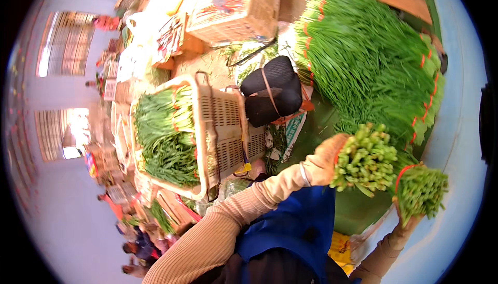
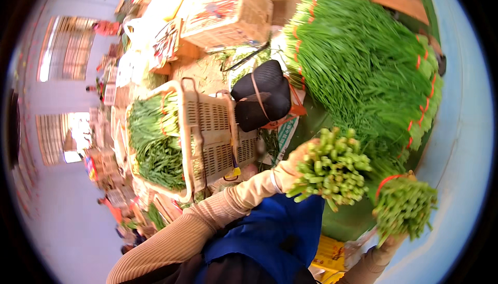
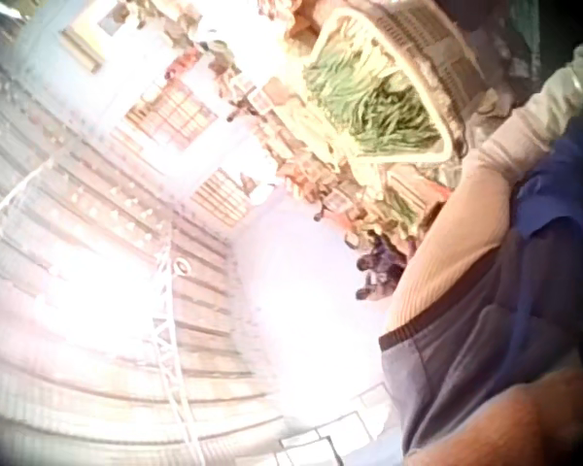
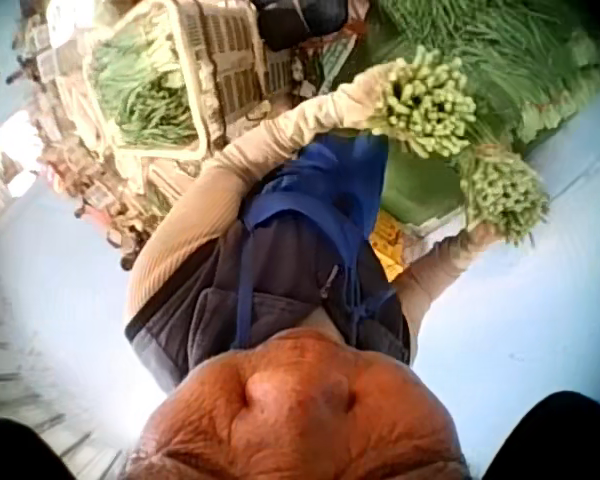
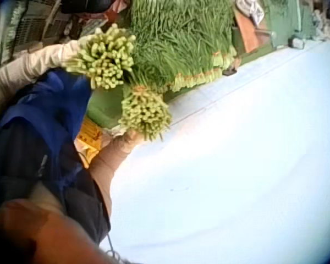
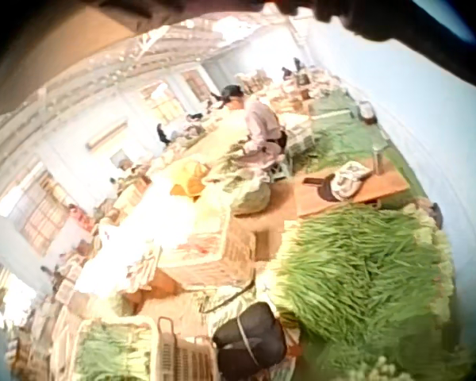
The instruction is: The person repeatedly picks up bundles of green leafy vegetables from a large pile on the floor and places them into a white plastic crate. The person arranges the bundles neatly within the crate, repeating this process to fill the container.
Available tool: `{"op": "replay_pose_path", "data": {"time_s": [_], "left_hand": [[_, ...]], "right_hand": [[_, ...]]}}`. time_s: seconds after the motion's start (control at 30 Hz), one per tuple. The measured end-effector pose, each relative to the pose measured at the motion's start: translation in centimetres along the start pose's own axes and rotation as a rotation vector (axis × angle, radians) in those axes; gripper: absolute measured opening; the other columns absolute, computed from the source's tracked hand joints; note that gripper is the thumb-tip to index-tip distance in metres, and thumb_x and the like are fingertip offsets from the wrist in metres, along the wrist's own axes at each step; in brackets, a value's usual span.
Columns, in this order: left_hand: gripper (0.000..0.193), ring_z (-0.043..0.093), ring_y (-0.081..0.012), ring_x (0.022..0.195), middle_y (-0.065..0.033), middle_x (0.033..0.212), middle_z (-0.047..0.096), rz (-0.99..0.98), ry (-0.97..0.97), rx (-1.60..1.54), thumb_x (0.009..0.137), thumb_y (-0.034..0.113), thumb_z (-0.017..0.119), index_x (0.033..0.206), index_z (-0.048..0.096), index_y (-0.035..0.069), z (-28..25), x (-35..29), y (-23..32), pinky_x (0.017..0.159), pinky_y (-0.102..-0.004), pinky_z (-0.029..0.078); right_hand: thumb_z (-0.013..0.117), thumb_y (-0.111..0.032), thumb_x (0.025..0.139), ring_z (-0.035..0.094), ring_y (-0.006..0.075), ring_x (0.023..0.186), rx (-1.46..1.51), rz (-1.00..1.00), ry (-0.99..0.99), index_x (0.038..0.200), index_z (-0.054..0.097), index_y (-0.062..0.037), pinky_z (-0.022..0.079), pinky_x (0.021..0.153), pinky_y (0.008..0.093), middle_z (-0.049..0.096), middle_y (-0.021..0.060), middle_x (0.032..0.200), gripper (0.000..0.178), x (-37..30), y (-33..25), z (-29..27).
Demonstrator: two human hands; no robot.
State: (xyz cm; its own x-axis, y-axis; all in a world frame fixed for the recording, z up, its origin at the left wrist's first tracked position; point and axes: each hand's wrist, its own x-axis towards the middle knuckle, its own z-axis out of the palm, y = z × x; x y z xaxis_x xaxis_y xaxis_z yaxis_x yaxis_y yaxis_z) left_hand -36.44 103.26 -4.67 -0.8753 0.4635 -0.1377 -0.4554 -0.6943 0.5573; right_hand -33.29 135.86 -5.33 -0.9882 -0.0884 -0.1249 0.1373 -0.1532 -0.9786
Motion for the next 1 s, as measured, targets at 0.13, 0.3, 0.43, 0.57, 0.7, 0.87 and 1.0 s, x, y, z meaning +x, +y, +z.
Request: {"op": "replay_pose_path", "data": {"time_s": [0.13,0.3,0.43,0.57,0.7,0.87,1.0], "left_hand": [[0.06,0.047,-0.0268,0.13,-0.0089,0.143,0.048,0.507,-0.034,0.775,0.09,0.033,0.056,0.144,0.04,0.013,2.0,-7.5,3.2,0.102,-0.0487,0.042],[0.087,0.047,-0.023,0.129,-0.0078,0.144,0.047,0.451,-0.057,0.831,0.073,0.014,0.083,0.145,0.034,0.012,6.6,-19.6,17.1,0.108,-0.0419,0.039],[0.059,0.057,-0.02,0.117,-0.0075,0.126,0.061,0.546,0.157,1.769,0.074,0.026,0.082,0.126,0.058,0.01,9.9,-30.9,30.7,0.102,-0.0367,0.044],[0.046,0.065,-0.0191,0.098,-0.009,0.108,0.07,0.051,0.128,1.678,0.075,0.023,0.073,0.117,0.065,0.006,11.1,-41.5,46.2,0.087,-0.0359,0.053],[0.05,0.067,-0.0191,0.085,-0.0086,0.098,0.07,-0.108,0.3,1.874,0.068,0.005,0.077,0.116,0.062,0.002,10.8,-47.8,52.9,0.071,-0.0335,0.056],[0.09,0.061,-0.0201,0.106,-0.0128,0.114,0.067,-0.68,0.472,1.822,0.054,0.008,0.09,0.133,0.047,-0.001,4.1,-45.1,46.9,0.096,-0.0336,0.049],[0.084,0.062,-0.021,0.104,-0.013,0.114,0.068,-0.65,0.281,1.533,0.054,0.014,0.092,0.126,0.052,-0.002,-9.9,-47.0,39.5,0.095,-0.0336,0.049]], "right_hand": [[0.072,-0.017,0.08,0.053,0.0259,0.118,-0.244,-0.199,-0.089,0.135,0.045,-0.0038,0.045,0.101,0.0398,0.05,0.0117,0.134,0.062,-0.4,-8.0,12.6],[0.075,-0.011,0.072,0.058,0.0247,0.105,-0.121,-0.393,-0.142,0.123,0.054,-0.0001,0.048,0.094,0.0377,0.058,0.0105,0.12,0.056,-1.8,-16.5,28.1],[0.077,-0.006,0.065,0.062,0.0236,0.095,0.123,-0.506,-0.166,0.113,0.061,0.0029,0.05,0.088,0.0361,0.064,0.0096,0.108,0.051,-4.3,-22.9,42.3],[0.074,-0.005,0.071,0.064,0.0222,0.094,0.295,-0.429,-0.427,0.117,0.059,0.0006,0.051,0.089,0.0362,0.066,0.0084,0.107,0.049,-7.2,-23.6,53.9],[0.064,-0.008,0.087,0.064,0.0222,0.102,0.384,-0.267,-0.657,0.133,0.048,-0.0054,0.052,0.094,0.0384,0.061,0.0076,0.119,0.048,-10.8,-17.1,63.2],[0.048,-0.021,0.101,0.058,0.0293,0.119,0.724,0.394,-0.353,0.142,0.034,-0.0069,0.053,0.095,0.042,0.049,0.0094,0.139,0.046,-18.9,-1.5,67.7],[0.055,-0.017,0.096,0.057,0.0164,0.118,0.721,0.333,-0.539,0.142,0.043,-0.0026,0.045,0.096,0.027,0.056,0.0087,0.134,0.05,-23.9,8.3,66.4]]}}
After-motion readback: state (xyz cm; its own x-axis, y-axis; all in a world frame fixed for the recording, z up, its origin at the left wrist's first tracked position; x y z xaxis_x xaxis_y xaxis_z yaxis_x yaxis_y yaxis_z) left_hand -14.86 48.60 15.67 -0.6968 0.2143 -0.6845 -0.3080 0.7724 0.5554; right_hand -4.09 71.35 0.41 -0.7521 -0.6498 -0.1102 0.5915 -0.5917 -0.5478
